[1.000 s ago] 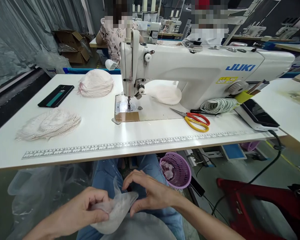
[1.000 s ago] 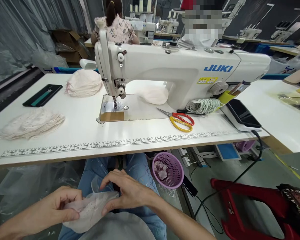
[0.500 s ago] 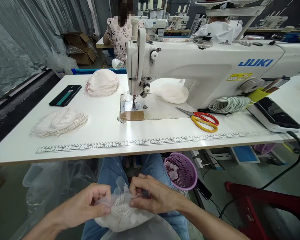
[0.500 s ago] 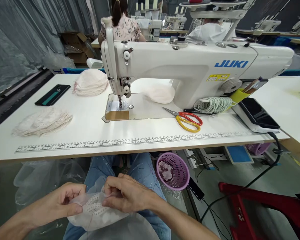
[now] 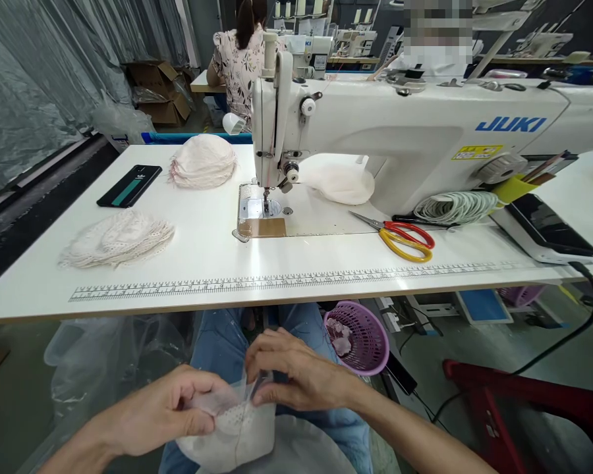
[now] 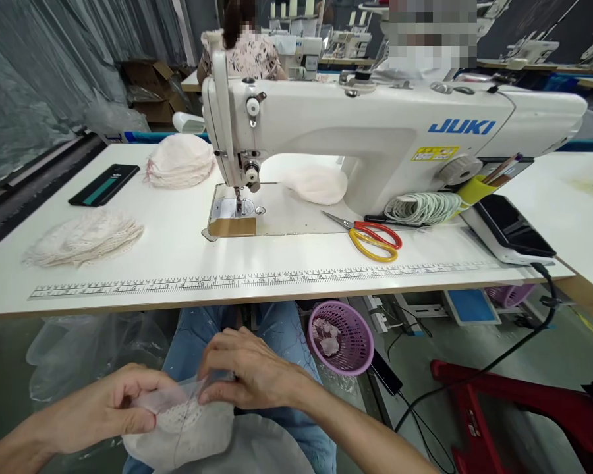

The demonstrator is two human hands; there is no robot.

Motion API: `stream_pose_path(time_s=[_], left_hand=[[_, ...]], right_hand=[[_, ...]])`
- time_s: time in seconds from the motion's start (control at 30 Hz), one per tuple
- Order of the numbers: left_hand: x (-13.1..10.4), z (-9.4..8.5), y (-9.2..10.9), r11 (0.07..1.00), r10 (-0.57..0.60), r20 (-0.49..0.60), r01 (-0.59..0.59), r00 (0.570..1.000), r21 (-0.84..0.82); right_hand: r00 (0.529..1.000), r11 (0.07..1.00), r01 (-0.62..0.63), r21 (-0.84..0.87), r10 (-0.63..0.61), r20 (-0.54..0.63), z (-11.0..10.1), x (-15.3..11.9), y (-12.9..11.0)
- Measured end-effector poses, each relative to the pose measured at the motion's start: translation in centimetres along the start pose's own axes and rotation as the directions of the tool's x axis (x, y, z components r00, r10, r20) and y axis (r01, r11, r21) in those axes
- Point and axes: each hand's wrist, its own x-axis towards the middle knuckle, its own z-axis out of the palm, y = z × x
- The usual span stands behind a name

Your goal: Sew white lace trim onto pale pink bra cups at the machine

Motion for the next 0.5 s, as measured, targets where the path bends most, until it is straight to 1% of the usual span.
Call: stream_pose_path(time_s=[0.07, 0.17, 0.2, 0.27, 0.33, 0.4, 0.5], left_hand=[[0.0, 0.0, 0.2, 1.0, -0.012, -0.009, 0.012, 1.0, 0.027], [-0.1, 0.0, 0.5, 0.998, -0.01, -0.015, 0.011, 1.0, 0.067], [-0.2, 0.0, 0.6, 0.997, -0.003, -0.005, 0.003, 1.0, 0.073], [-0.3, -0.1, 0.6, 0.996, 0.004, 0.008, -0.004, 1.0, 0.086], [-0.5, -0.2, 0.5, 0.994, -0.008, -0.01, 0.009, 1.0, 0.106], [-0.5, -0.2, 0.3, 0.992, -0.023, -0.045, 0.028, 0.999, 0.12], [-0.3, -0.2, 0.0, 0.994, -0.016, -0.061, 0.023, 0.998, 0.104]], right_hand=[[0.999, 0.998, 0.042, 0.055, -0.042, 0.006, -0.2, 0.5, -0.3], [0.991, 0.992, 0.089, 0.095, -0.098, 0.092, -0.1, 1.5, -0.7], [0.988, 0.994, 0.078, 0.079, -0.088, 0.127, 0.0, 1.7, -0.7], [0.986, 1.0, 0.025, 0.016, -0.027, 0.166, 0.2, 2.1, -0.6], [0.987, 1.0, -0.002, -0.021, 0.005, 0.162, 0.3, 2.0, -0.5], [0.989, 1.0, 0.007, 0.004, -0.008, 0.149, 0.3, 1.7, -0.3], [0.989, 0.998, 0.005, 0.062, -0.014, 0.146, 0.3, 1.3, 0.0]])
